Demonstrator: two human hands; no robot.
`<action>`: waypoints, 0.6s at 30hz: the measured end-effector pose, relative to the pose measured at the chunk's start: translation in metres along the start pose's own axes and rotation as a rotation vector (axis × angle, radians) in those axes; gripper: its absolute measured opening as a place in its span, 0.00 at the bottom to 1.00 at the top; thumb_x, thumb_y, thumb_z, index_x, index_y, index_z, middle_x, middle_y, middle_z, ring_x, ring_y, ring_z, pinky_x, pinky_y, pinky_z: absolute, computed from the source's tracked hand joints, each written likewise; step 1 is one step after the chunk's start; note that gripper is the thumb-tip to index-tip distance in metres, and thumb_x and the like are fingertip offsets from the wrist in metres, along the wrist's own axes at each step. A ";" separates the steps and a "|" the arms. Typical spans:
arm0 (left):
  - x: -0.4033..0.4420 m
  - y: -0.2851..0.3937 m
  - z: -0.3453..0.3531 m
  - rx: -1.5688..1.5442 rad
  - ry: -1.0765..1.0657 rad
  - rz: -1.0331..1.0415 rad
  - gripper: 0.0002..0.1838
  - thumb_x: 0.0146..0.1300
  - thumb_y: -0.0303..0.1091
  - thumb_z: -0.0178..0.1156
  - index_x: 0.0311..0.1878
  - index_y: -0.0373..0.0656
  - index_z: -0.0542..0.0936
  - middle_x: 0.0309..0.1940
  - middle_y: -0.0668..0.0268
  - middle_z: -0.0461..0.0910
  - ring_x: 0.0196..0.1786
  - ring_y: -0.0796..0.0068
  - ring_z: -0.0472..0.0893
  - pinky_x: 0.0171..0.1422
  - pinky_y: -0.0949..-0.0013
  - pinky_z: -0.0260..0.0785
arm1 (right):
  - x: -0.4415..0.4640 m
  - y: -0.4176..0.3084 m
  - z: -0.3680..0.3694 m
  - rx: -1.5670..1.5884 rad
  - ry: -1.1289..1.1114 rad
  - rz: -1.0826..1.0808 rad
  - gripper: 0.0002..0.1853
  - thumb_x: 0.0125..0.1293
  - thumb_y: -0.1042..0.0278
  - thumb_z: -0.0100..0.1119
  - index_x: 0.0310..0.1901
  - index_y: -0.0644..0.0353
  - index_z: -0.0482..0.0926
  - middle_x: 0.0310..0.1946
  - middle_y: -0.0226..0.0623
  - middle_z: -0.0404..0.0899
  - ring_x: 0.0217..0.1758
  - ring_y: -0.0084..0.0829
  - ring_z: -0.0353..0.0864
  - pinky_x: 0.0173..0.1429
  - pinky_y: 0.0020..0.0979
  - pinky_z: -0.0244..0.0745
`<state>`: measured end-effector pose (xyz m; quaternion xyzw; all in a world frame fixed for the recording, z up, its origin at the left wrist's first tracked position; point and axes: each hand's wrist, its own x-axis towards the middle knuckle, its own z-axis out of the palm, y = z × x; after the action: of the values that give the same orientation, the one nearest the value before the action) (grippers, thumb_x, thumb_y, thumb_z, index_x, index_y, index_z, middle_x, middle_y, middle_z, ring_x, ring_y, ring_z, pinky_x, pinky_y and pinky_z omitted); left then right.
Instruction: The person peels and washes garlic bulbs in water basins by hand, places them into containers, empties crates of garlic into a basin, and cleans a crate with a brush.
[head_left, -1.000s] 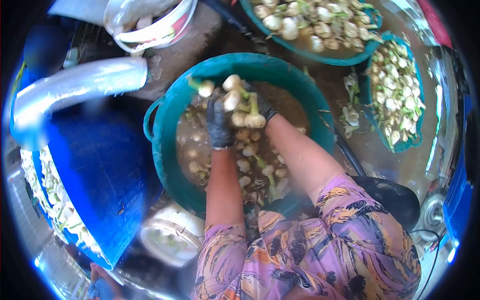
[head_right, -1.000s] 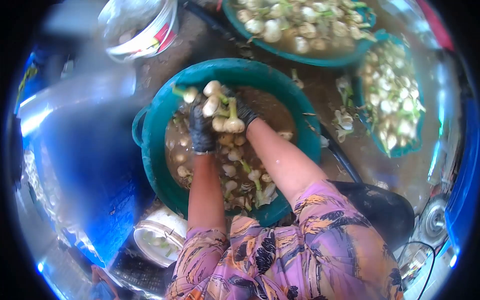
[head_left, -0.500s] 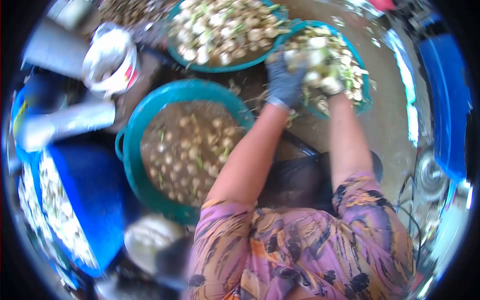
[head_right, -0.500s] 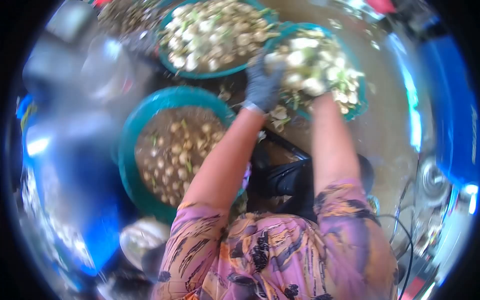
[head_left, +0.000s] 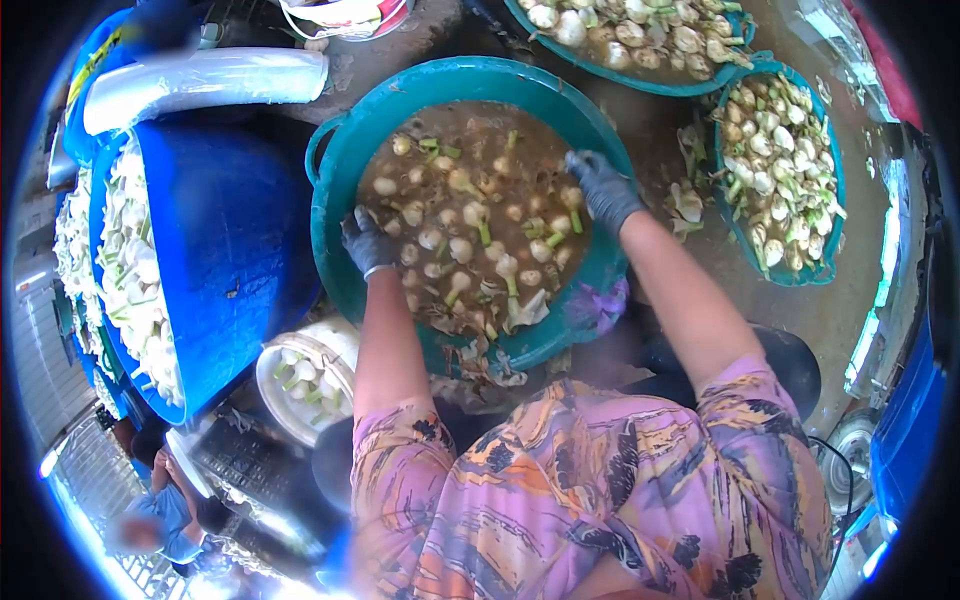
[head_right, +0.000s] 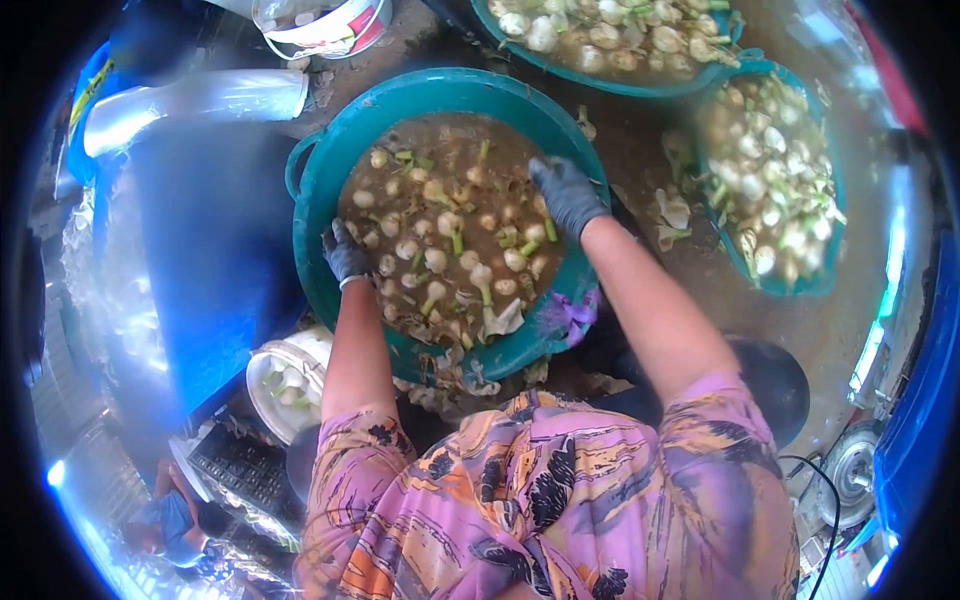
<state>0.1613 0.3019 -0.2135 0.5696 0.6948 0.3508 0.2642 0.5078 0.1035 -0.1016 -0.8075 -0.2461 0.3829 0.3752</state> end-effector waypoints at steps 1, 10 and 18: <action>0.006 -0.024 0.011 -0.257 -0.073 -0.051 0.27 0.66 0.52 0.58 0.61 0.44 0.76 0.52 0.59 0.80 0.52 0.57 0.78 0.58 0.57 0.69 | -0.004 -0.010 0.009 -0.078 -0.032 0.169 0.31 0.70 0.43 0.51 0.60 0.65 0.73 0.54 0.43 0.79 0.58 0.36 0.76 0.64 0.35 0.67; 0.051 0.055 0.090 -0.883 -0.745 -0.533 0.35 0.67 0.63 0.52 0.65 0.45 0.72 0.58 0.65 0.74 0.58 0.69 0.73 0.63 0.64 0.66 | 0.116 -0.004 0.119 0.988 -0.167 0.542 0.42 0.62 0.30 0.55 0.69 0.52 0.67 0.70 0.39 0.64 0.71 0.40 0.63 0.72 0.46 0.59; 0.056 0.074 0.149 -0.740 -0.690 -0.157 0.32 0.69 0.57 0.52 0.64 0.40 0.73 0.57 0.62 0.75 0.57 0.71 0.73 0.62 0.65 0.67 | 0.173 -0.064 0.178 1.198 -0.426 0.434 0.41 0.64 0.26 0.47 0.66 0.53 0.68 0.63 0.37 0.72 0.63 0.35 0.72 0.69 0.41 0.67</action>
<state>0.3086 0.3920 -0.2445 0.4668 0.4369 0.3438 0.6877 0.4587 0.3343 -0.2010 -0.3977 0.1079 0.6712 0.6162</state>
